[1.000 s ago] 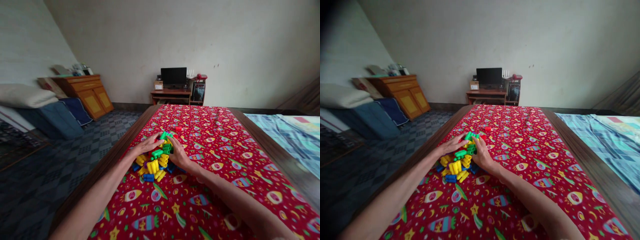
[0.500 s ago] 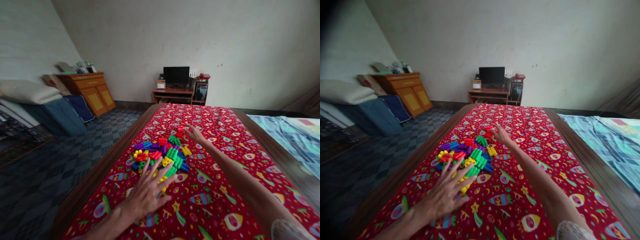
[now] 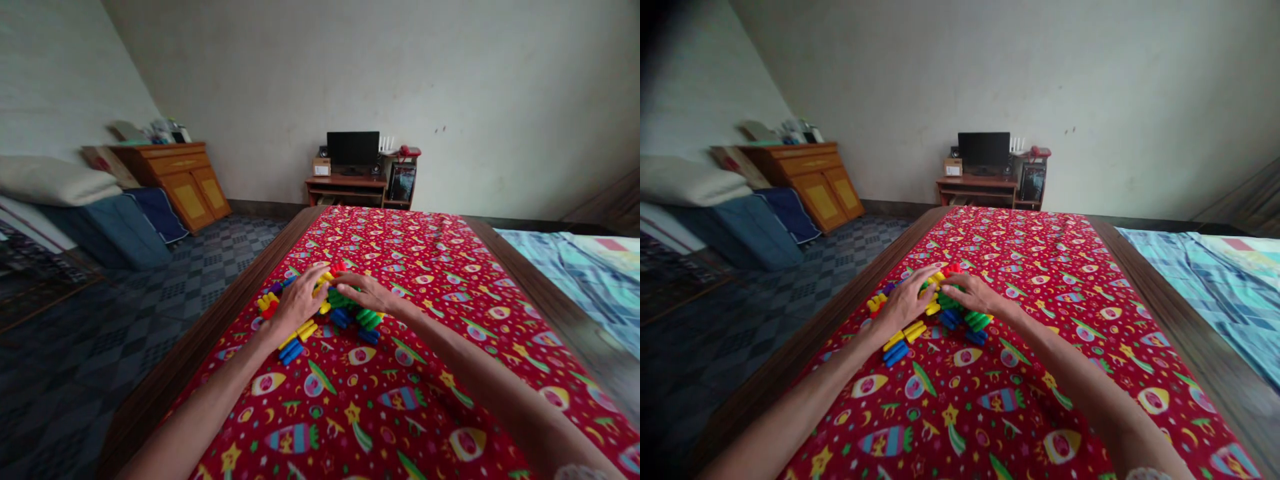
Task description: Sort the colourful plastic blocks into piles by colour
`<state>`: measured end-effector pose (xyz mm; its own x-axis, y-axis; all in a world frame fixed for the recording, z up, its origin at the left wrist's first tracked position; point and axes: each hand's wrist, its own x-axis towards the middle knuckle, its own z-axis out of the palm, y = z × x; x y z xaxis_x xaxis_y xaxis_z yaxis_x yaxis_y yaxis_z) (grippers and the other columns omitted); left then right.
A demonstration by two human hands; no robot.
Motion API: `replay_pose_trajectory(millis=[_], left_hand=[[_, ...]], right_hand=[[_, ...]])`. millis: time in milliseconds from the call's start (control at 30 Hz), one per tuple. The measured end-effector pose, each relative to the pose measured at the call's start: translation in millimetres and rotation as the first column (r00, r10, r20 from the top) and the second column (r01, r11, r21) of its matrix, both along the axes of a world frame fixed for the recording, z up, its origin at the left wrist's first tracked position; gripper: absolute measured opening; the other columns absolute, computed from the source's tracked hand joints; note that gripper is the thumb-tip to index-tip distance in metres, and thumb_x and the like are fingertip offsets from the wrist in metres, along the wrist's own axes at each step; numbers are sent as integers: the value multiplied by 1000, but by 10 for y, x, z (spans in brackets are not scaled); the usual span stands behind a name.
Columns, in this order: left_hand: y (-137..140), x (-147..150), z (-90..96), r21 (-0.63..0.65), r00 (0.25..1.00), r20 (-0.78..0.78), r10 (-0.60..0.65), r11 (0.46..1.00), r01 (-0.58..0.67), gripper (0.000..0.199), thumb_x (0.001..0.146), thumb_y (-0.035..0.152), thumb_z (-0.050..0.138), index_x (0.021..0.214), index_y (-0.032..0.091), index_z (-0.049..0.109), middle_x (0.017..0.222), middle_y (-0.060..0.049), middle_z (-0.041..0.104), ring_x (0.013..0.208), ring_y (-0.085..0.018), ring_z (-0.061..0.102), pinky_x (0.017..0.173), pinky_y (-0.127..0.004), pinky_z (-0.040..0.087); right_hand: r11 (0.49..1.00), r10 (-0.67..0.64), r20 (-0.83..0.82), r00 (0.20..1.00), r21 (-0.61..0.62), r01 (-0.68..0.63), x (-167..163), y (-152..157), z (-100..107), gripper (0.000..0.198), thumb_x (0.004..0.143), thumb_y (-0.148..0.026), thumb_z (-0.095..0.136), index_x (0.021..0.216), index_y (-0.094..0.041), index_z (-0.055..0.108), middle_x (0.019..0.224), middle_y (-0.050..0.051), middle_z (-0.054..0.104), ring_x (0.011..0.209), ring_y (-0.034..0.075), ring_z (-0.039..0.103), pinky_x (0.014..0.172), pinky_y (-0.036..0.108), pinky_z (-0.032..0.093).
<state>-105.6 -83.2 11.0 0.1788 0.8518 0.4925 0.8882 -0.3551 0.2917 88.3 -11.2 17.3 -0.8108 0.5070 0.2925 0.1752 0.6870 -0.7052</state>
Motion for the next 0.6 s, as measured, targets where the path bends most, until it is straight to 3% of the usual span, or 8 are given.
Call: replay_pose_trajectory(millis=[67,167,233,300,367,467,600], left_hand=[[117,-48,87,-14,999,49,21,1000,-20,42,97,35,34,130,17,53,129,-11,61,120,-22,56,106,-37,42],[129,-239,164,10,991,2,132,991,-132,42,97,36,31,126,18,56,127,-10,64,120,-23,56,114,-47,27],[33,-453,118,23,973,-8,231,973,-231,44,98,38,27,126,21,56,130,-8,62,124,-24,53,116,-53,18],[-91,-681,-14,-13,955,36,293,956,-293,51,98,41,20,127,19,55,135,-9,59,129,-25,48,115,-51,23],[-184,-834,-186,-114,957,98,273,958,-262,59,96,47,17,131,16,53,137,-12,56,131,-24,47,113,-45,31],[-212,-794,-373,-195,953,187,237,960,-200,61,94,53,22,132,17,52,138,-11,55,132,-24,45,114,-43,31],[-133,-408,-367,-160,931,319,179,978,-133,58,93,55,29,135,21,49,142,-9,49,139,-24,36,117,-43,26]], right_hand=[[998,37,7,999,49,-37,99,-159,85,51,92,-57,45,123,-20,63,130,9,61,121,27,56,100,41,45],[988,-35,17,999,148,32,342,-299,46,50,93,-51,48,134,-23,55,147,11,44,133,29,45,105,44,42],[974,-99,59,993,209,85,560,-331,-104,58,91,-49,53,143,-26,44,154,12,32,139,31,35,107,48,39],[965,-142,134,981,237,107,750,-348,-317,75,84,-50,62,149,-27,33,157,14,24,142,34,26,108,53,36],[964,-161,191,968,240,113,829,-373,-529,88,79,-50,69,152,-26,26,158,17,18,143,37,20,108,55,35],[960,-178,139,974,241,141,668,-418,-728,87,83,-43,67,153,-25,20,159,18,12,145,36,17,110,53,34],[963,-172,-29,985,204,174,226,-404,-695,86,83,-33,68,153,-23,19,156,20,21,144,34,21,109,50,37]])
